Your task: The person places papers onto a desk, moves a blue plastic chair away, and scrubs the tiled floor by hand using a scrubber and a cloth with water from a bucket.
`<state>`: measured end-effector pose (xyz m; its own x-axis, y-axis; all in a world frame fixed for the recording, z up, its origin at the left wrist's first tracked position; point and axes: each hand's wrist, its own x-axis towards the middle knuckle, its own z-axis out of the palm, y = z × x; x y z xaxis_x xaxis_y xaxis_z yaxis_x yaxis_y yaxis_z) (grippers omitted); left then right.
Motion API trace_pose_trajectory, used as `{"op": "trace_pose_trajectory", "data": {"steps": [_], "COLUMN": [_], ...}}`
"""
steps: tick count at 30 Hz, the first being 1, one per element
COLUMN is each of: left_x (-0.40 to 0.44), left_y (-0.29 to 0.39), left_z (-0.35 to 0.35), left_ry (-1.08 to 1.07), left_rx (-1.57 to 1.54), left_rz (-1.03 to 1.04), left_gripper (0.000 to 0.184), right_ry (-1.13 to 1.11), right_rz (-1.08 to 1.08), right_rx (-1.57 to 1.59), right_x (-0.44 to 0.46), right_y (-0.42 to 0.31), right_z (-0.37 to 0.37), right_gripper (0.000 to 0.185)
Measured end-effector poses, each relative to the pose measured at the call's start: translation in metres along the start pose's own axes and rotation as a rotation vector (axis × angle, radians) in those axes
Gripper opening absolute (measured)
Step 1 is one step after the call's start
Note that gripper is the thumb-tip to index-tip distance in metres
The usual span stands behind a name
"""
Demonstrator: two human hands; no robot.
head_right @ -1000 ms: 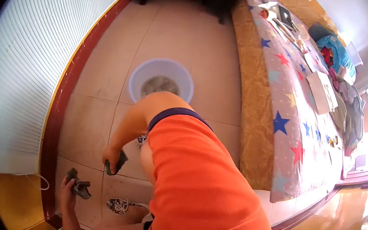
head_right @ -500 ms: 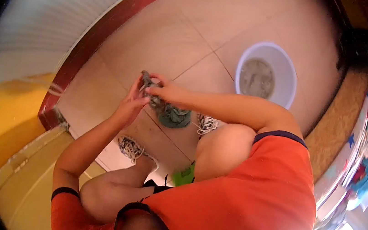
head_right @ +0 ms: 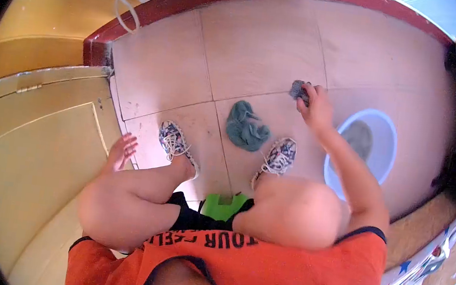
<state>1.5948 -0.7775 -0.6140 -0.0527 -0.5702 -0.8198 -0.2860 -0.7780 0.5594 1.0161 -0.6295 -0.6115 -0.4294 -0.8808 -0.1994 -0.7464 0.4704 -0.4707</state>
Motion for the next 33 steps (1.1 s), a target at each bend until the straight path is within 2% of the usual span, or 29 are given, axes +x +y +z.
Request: {"op": "trace_pose_trajectory", "data": {"steps": [1,2,3,4,5,6,7,8,10,11,12,14,16,17,19,21,22,23,24,25,27,29,30,32,33], "left_x": [-0.007,-0.013,-0.028,-0.065,-0.138,-0.187,-0.200,-0.166,-0.015,0.032,0.042,0.045,0.045,0.042,0.041,0.040,0.037,0.032,0.029,0.026,0.017,0.014,0.015,0.025,0.026], "left_y": [-0.011,-0.022,-0.014,0.027,0.131,0.218,0.252,0.204,0.015,-0.022,-0.029,-0.028,-0.025,-0.024,-0.026,-0.029,-0.032,-0.033,-0.032,-0.030,-0.032,-0.038,-0.039,-0.038,-0.034], "left_z": [0.004,0.009,0.027,0.060,0.123,0.172,0.185,0.161,0.088,0.078,0.077,0.072,0.068,0.064,0.058,0.050,0.048,0.044,0.040,0.037,0.037,0.040,0.043,0.046,0.049], "left_ry": [-0.002,-0.019,-0.060,-0.158,-0.313,-0.414,-0.455,-0.383,-0.095,-0.009,0.046,0.063,0.075,0.078,0.089,0.145,0.149,0.170,0.190,0.194,0.208,0.208,0.205,0.206,0.205], "left_rx": [-0.086,-0.089,-0.029,0.173,0.711,1.109,1.217,1.005,-0.107,-0.321,-0.320,-0.268,-0.216,-0.210,-0.207,-0.182,-0.181,-0.177,-0.174,-0.172,-0.284,-0.290,-0.277,-0.266,-0.265], "left_rz": [-0.043,-0.063,-0.065,-0.018,0.172,0.384,0.465,0.369,-0.038,-0.085,-0.115,-0.098,-0.082,-0.083,-0.081,-0.118,-0.122,-0.107,-0.086,-0.080,-0.075,-0.089,-0.123,-0.158,-0.154], "left_gripper": [0.041,0.041,0.041,0.042,0.042,0.042,0.043,0.040,0.035,0.033,0.034,0.033,0.033,0.033,0.033,0.034,0.034,0.033,0.033,0.033,0.031,0.030,0.030,0.031,0.031], "right_ry": [-0.051,-0.059,-0.089,-0.117,-0.118,-0.120,-0.123,-0.153,-0.021,0.036,0.061,0.056,-0.164,-0.168,-0.083,-0.100,0.032,0.151,0.308,0.419,0.492,0.580,0.390,0.467,0.386], "right_rz": [-0.071,-0.092,-0.213,-0.332,-0.341,-0.384,-0.427,-0.329,-0.379,-0.383,-0.457,-0.657,-0.859,-0.859,-1.088,-0.675,-0.498,-0.296,-0.211,-0.222,0.048,-0.116,-0.131,-0.295,-0.353], "right_rx": [-0.088,-0.084,-0.177,-0.272,-0.274,-0.254,-0.238,-0.142,0.011,0.119,-0.097,-0.240,0.154,0.157,-0.035,0.035,-0.091,0.021,-0.017,0.029,-0.462,-0.395,-0.340,0.085,-0.040], "right_x": [0.014,0.030,0.046,0.062,0.080,0.100,0.118,0.134,0.168,0.171,0.159,0.119,0.086,0.091,0.117,0.185,0.219,0.252,0.263,0.289,0.305,0.338,0.325,0.294,0.277], "right_y": [-0.008,-0.013,-0.017,-0.021,-0.024,-0.026,-0.027,-0.034,-0.001,0.001,-0.006,-0.068,-0.121,-0.132,-0.144,-0.129,-0.095,-0.056,-0.036,0.032,0.071,0.105,0.053,-0.093,-0.145], "right_z": [-0.010,-0.019,-0.029,-0.032,-0.026,-0.019,-0.012,0.004,0.076,0.115,0.159,0.201,0.226,0.236,0.250,0.207,0.200,0.185,0.143,0.141,0.120,0.184,0.184,0.232,0.256], "right_gripper": [0.040,0.040,0.039,0.039,0.039,0.038,0.038,0.038,0.042,0.048,0.053,0.053,0.046,0.046,0.045,0.046,0.042,0.044,0.046,0.047,0.046,0.045,0.043,0.043,0.046]}}
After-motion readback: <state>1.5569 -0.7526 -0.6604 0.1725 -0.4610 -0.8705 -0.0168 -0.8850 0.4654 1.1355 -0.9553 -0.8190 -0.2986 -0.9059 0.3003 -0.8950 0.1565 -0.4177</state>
